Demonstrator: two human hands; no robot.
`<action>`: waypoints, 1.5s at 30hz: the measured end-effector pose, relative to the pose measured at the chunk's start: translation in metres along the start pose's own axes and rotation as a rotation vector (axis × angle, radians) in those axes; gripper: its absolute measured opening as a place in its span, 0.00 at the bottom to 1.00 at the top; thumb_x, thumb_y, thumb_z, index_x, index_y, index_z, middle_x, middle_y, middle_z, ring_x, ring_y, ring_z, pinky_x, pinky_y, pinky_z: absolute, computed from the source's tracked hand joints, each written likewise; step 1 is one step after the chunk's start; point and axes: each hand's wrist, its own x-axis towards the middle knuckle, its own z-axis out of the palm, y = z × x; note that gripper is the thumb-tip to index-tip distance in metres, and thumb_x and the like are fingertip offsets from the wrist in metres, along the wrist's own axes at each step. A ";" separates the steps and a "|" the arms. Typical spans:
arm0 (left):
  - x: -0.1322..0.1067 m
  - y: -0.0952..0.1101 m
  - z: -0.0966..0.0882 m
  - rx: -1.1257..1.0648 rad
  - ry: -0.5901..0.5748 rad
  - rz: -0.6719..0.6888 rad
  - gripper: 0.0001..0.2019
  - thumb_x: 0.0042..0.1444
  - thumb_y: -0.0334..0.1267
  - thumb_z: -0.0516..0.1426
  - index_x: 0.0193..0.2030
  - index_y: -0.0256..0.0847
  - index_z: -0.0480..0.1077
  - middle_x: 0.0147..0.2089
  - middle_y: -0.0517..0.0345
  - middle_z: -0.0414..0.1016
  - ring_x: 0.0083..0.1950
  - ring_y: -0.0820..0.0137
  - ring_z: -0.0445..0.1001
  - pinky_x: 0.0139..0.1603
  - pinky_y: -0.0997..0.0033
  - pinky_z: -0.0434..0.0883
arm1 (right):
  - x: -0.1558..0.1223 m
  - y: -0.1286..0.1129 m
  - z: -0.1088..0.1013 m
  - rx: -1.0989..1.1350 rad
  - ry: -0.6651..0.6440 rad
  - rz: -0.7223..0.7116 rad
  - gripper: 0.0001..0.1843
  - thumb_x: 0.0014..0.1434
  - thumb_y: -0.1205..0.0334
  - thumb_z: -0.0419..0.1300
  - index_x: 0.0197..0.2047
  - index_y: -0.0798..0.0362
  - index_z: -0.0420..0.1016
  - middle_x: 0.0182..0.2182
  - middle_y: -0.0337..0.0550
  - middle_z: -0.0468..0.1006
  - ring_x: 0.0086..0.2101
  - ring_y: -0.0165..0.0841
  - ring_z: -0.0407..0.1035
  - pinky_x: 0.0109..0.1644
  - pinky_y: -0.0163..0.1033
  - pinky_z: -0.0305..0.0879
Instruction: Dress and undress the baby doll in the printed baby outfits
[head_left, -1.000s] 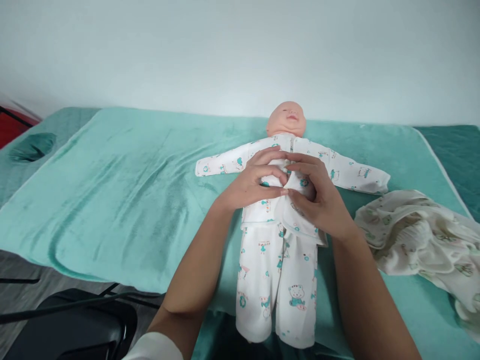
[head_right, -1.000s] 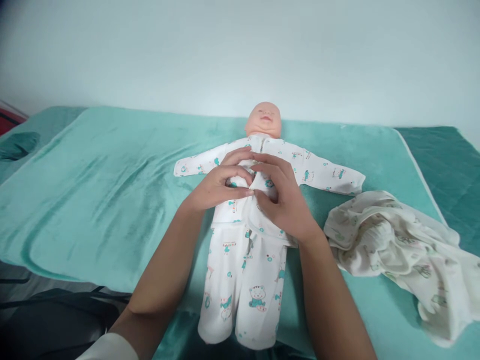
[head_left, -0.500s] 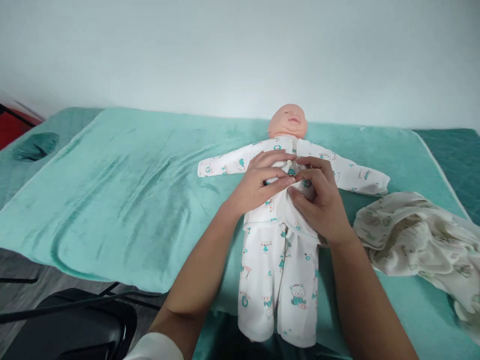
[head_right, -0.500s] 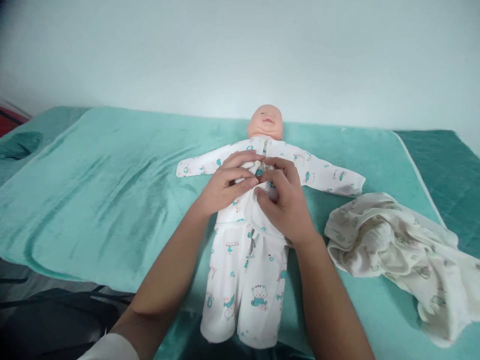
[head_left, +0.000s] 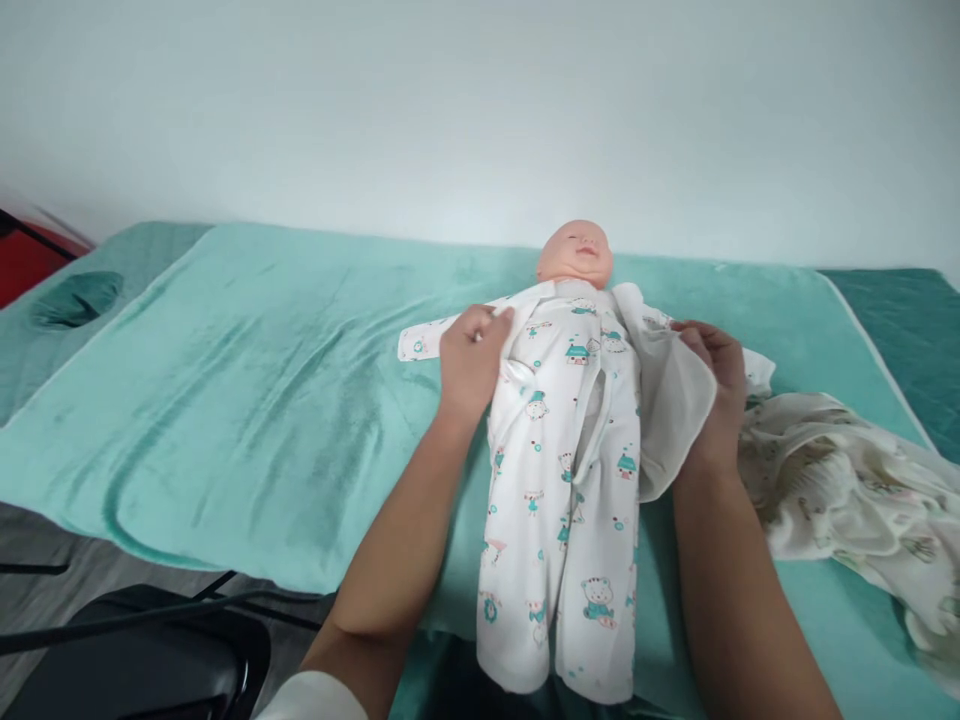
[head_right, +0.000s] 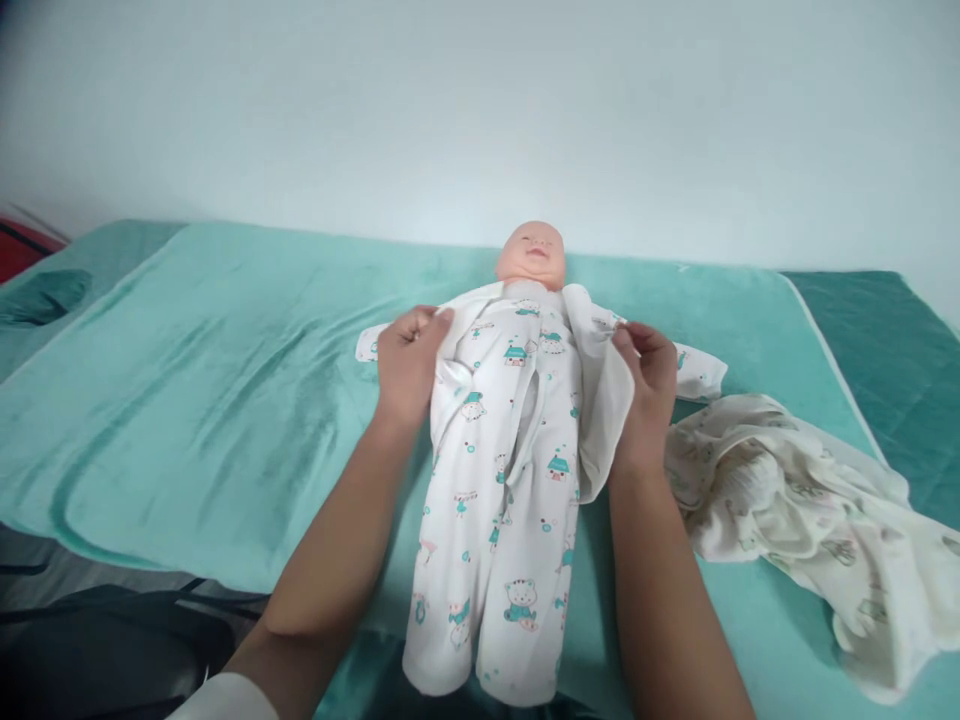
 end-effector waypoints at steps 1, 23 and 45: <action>0.005 -0.004 -0.006 -0.011 0.070 -0.067 0.22 0.60 0.39 0.60 0.22 0.41 0.51 0.24 0.65 0.59 0.28 0.76 0.61 0.33 0.73 0.64 | 0.002 0.005 -0.001 -0.078 -0.035 0.001 0.23 0.53 0.48 0.70 0.47 0.50 0.73 0.43 0.42 0.78 0.42 0.34 0.73 0.50 0.44 0.71; 0.013 -0.021 -0.025 1.007 0.099 0.146 0.16 0.62 0.26 0.49 0.50 0.46 0.72 0.54 0.47 0.73 0.56 0.55 0.70 0.51 0.56 0.69 | 0.012 0.015 -0.018 -0.655 -0.174 -0.612 0.18 0.61 0.66 0.56 0.54 0.49 0.75 0.57 0.51 0.75 0.59 0.45 0.67 0.65 0.60 0.63; 0.046 -0.039 -0.007 1.037 -0.158 0.094 0.18 0.63 0.33 0.51 0.55 0.51 0.75 0.54 0.53 0.80 0.55 0.57 0.77 0.50 0.61 0.69 | 0.088 0.021 -0.001 -1.142 -0.254 -0.250 0.21 0.58 0.68 0.53 0.45 0.50 0.87 0.40 0.48 0.85 0.43 0.48 0.77 0.51 0.50 0.70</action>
